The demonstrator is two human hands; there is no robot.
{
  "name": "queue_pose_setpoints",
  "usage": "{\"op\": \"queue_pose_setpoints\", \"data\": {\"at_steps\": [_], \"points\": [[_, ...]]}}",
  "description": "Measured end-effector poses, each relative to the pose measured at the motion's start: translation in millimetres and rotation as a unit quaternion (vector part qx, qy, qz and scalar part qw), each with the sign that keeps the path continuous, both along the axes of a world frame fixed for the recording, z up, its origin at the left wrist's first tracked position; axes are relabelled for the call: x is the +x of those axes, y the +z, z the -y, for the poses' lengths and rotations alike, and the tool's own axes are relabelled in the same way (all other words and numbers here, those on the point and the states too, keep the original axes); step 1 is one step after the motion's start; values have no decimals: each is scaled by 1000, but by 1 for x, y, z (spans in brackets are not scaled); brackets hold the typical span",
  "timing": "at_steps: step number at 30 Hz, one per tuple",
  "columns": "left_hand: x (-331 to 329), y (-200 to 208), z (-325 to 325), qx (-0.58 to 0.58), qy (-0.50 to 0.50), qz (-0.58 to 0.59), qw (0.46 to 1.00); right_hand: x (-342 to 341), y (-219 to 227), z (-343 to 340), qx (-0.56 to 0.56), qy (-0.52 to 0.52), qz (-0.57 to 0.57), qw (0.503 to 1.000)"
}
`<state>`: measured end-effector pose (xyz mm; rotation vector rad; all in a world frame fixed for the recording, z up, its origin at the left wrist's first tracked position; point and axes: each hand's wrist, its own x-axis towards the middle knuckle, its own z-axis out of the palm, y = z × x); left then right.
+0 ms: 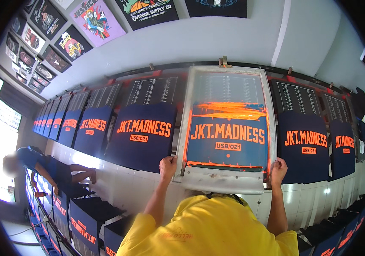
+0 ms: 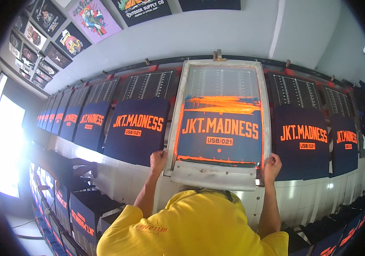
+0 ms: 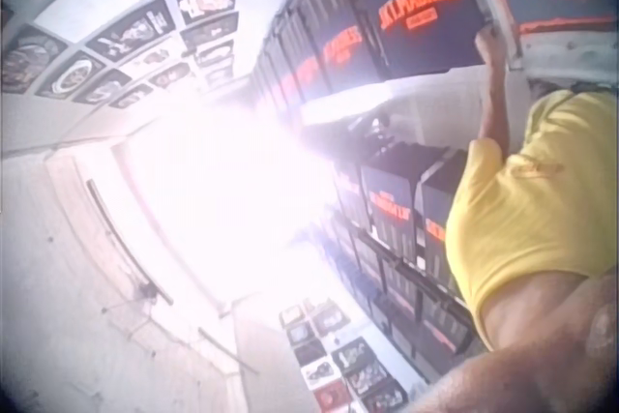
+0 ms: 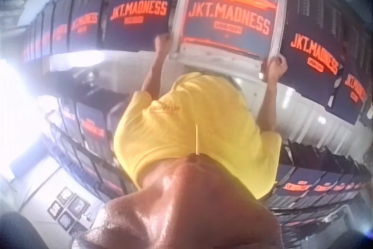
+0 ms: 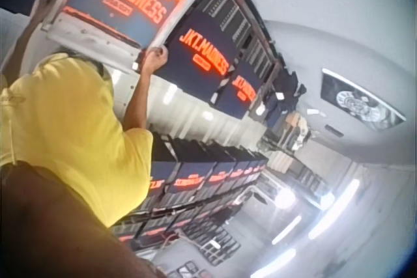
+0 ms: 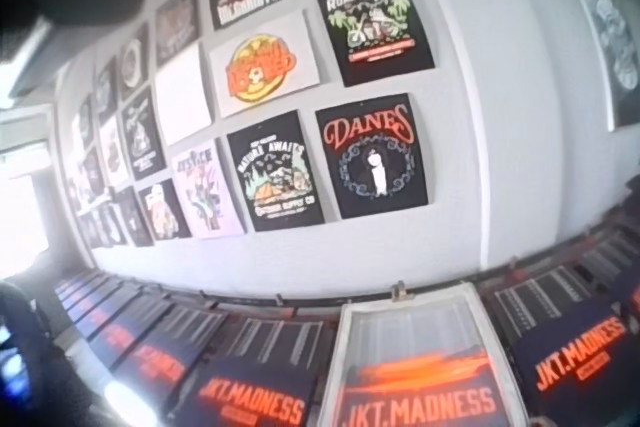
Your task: The person applies ink to t-shirts using a screen and a squeegee, repeating the process across a series of shirts on a long table.
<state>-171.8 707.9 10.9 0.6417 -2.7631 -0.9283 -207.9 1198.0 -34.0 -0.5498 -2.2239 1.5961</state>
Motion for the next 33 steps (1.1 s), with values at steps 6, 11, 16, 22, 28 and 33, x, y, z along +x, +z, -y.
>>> {"op": "queue_pose_setpoints", "data": {"at_steps": [6,11,16,22,28,33], "points": [[3,-2,-10,7,29,-39,999,0,-15,-10,-3,2,7,1000],[6,-13,-11,-16,31,-108,993,-3,-19,-14,-12,6,23,1000],[6,-15,-15,-15,47,-113,992,-2,-16,-15,17,3,33,999],[7,-12,-19,-19,55,-100,993,-1,11,-4,68,4,6,998],[5,-11,-18,-6,65,-92,994,-1,3,-9,38,15,16,999],[4,-7,-20,9,71,-90,993,-1,6,-8,61,14,5,998]]}}
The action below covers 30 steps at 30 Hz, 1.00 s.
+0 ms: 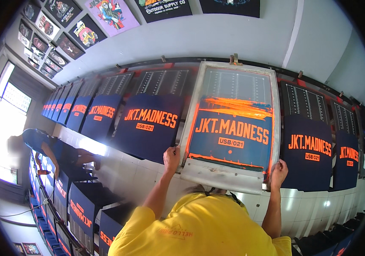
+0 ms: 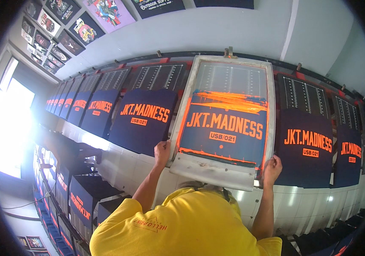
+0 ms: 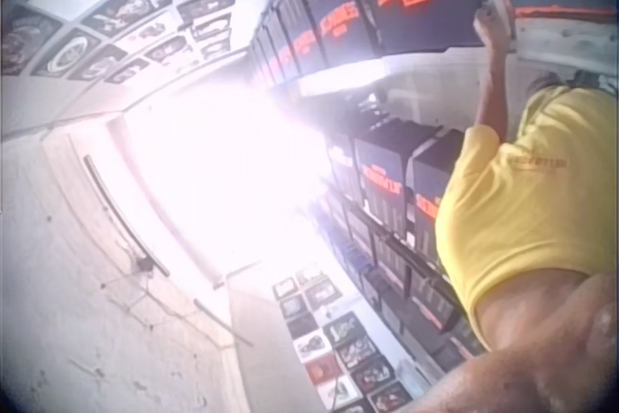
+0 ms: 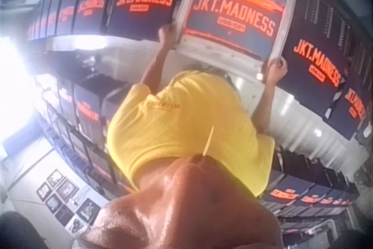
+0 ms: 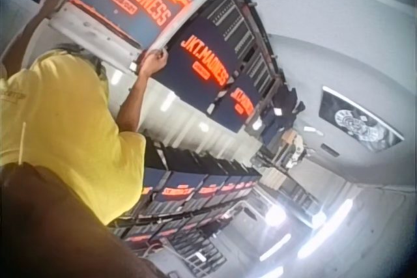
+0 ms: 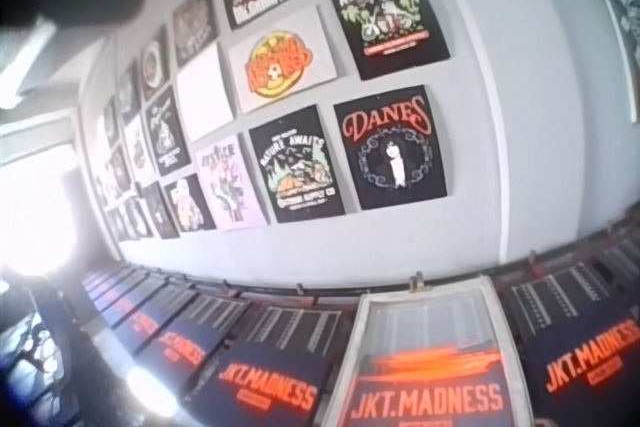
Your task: The person applies ink to t-shirts using a screen and a squeegee, repeating the process across a series of shirts on a long table.
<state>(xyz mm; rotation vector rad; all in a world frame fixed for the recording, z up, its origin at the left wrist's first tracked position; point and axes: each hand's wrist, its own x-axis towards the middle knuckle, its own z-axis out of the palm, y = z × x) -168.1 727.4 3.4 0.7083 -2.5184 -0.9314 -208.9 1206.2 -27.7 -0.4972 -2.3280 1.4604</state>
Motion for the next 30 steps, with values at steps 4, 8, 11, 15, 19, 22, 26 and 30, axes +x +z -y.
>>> {"op": "queue_pose_setpoints", "data": {"at_steps": [4,8,11,15,19,22,26,30], "points": [[-1,-7,5,-8,-20,-10,1000,-3,17,3,39,-12,50,998],[-2,-6,4,-11,-26,3,1000,-1,41,15,67,-31,71,995],[-4,-8,6,-6,-32,18,999,1,42,21,35,-27,-14,999],[-4,-13,11,-19,-57,-14,998,4,47,26,38,8,-72,997],[-2,-1,9,29,-53,-106,992,11,52,35,182,66,-137,972],[15,15,5,55,-56,-186,979,31,82,60,225,208,-101,946],[61,56,-14,165,-91,-160,969,72,118,104,302,441,-76,842],[123,37,-37,273,-180,-78,942,92,118,124,444,480,-46,755]]}}
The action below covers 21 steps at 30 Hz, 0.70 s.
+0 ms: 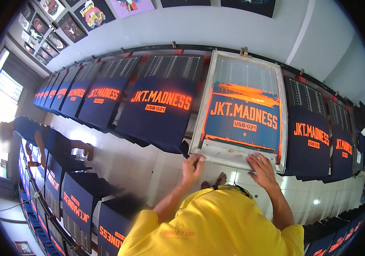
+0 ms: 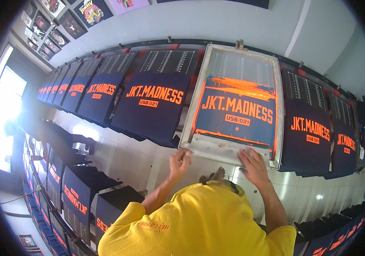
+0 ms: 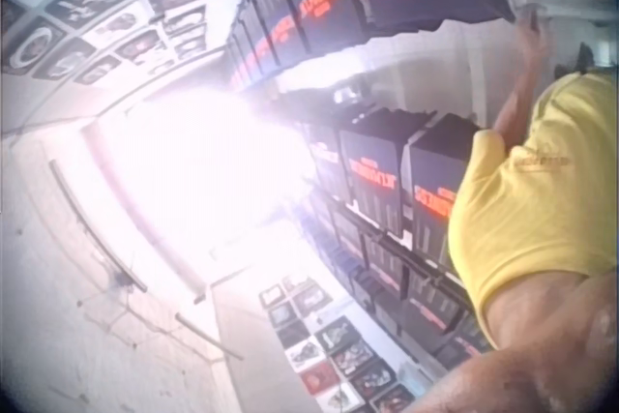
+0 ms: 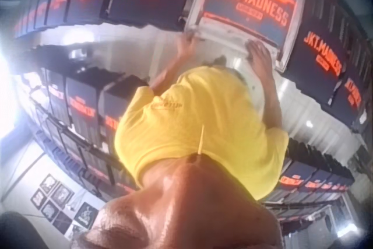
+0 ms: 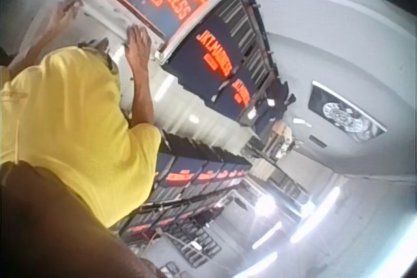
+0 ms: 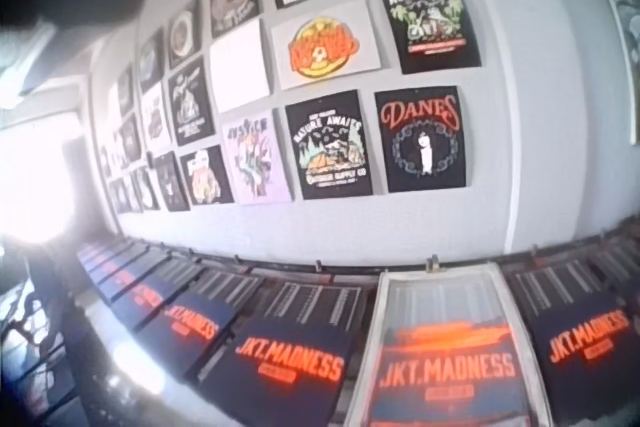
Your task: The person applies ink to t-shirts using a screen and a squeegee, repeating the process across a series of shirts on a long table.
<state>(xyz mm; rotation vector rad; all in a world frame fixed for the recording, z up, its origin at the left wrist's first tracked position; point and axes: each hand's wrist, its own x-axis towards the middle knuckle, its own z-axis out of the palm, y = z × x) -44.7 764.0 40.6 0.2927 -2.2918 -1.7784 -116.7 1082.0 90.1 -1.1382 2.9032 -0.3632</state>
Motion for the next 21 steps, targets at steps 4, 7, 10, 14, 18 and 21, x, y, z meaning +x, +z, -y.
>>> {"op": "queue_pose_setpoints", "data": {"at_steps": [4,7,10,14,18,21], "points": [[14,-16,-29,-9,-148,38,988,-14,8,7,33,-1,19,999],[10,-24,-51,19,-216,83,973,-30,19,13,38,-31,22,999],[-1,-38,-63,106,-271,197,936,-45,11,24,26,-63,-3,998],[-19,-66,-78,254,-290,289,876,-45,-5,35,38,-80,-70,994],[-34,-48,-84,321,-258,341,845,-34,-9,32,59,-63,-60,994],[-39,-52,-87,353,-237,362,830,-45,-3,28,0,-58,-86,995]]}}
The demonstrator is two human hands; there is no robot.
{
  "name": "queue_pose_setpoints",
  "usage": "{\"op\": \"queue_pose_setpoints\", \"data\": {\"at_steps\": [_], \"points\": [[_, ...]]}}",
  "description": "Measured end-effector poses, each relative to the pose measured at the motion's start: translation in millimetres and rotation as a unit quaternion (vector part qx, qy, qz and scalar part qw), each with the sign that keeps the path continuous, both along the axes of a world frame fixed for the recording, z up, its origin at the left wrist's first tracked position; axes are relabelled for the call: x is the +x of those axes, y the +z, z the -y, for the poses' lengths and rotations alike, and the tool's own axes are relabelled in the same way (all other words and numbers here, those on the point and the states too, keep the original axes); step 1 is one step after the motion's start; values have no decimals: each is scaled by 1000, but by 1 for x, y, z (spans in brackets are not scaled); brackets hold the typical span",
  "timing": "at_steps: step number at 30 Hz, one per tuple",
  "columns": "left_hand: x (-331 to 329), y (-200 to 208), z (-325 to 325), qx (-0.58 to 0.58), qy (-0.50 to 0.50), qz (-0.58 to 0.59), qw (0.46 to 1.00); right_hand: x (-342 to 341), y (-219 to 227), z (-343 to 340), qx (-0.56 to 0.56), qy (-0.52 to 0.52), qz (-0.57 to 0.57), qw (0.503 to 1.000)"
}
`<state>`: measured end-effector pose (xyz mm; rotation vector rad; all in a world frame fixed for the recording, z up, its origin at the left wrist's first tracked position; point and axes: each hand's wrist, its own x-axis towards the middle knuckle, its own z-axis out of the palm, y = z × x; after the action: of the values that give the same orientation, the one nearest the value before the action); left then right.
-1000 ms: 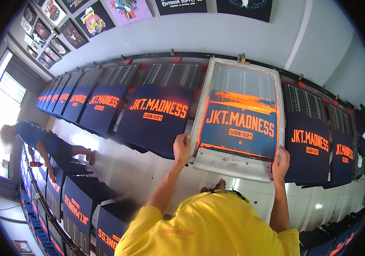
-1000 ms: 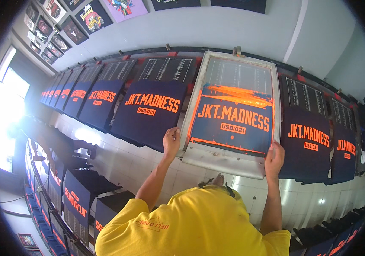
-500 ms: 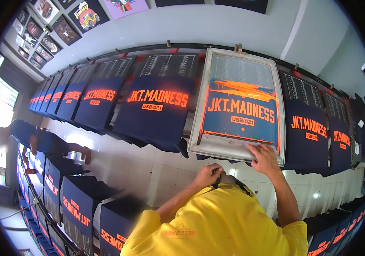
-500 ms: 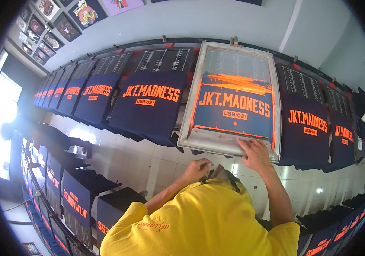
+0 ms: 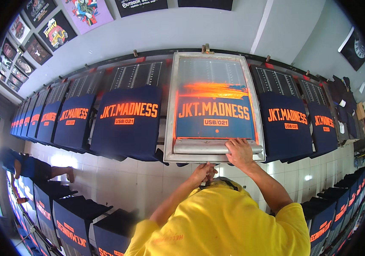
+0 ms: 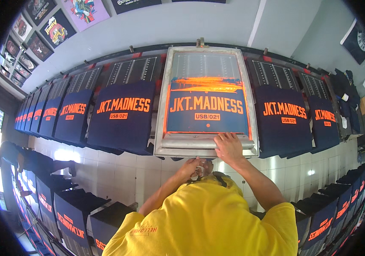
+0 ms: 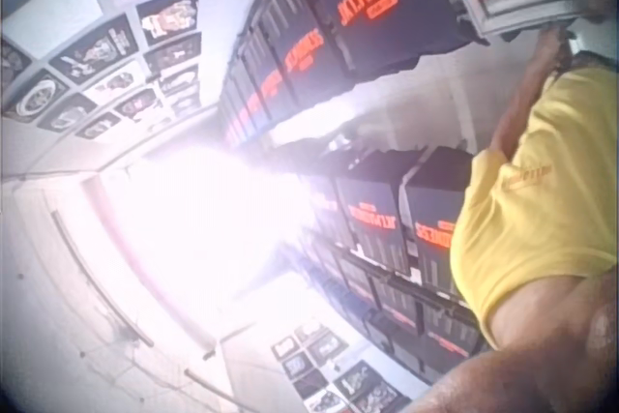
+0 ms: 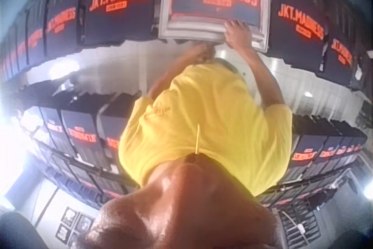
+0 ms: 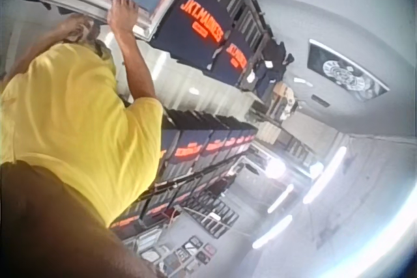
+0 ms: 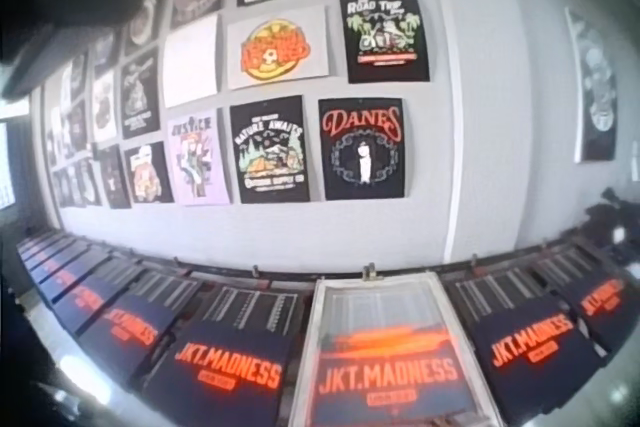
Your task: The person applies ink to t-shirts using a screen and a squeegee, repeating the process across a series of shirts on a long table.
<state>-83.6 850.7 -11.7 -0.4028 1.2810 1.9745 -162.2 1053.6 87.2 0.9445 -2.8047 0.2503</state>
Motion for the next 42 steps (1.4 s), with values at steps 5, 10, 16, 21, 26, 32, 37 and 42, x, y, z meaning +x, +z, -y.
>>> {"op": "queue_pose_setpoints", "data": {"at_steps": [5,10,16,21,26,32,37,42], "points": [[4,-6,-8,-65,-23,-83,994,-57,9,-6,-45,-15,14,999],[5,-21,-13,-243,-40,-233,941,-143,13,-4,-76,-3,-19,997],[6,3,-19,-299,8,-224,928,-219,11,8,-43,-16,6,999],[11,-8,-18,-201,59,-191,959,-249,3,20,-35,-7,22,999],[9,0,-12,-201,23,-155,967,-264,-9,23,-10,7,20,1000],[7,10,-11,-171,41,-173,969,-245,-7,21,4,33,64,997],[5,8,-8,-134,43,-141,980,-176,-2,16,-4,55,76,996],[13,-20,-12,-113,86,-105,984,-100,-5,1,16,91,58,994]]}}
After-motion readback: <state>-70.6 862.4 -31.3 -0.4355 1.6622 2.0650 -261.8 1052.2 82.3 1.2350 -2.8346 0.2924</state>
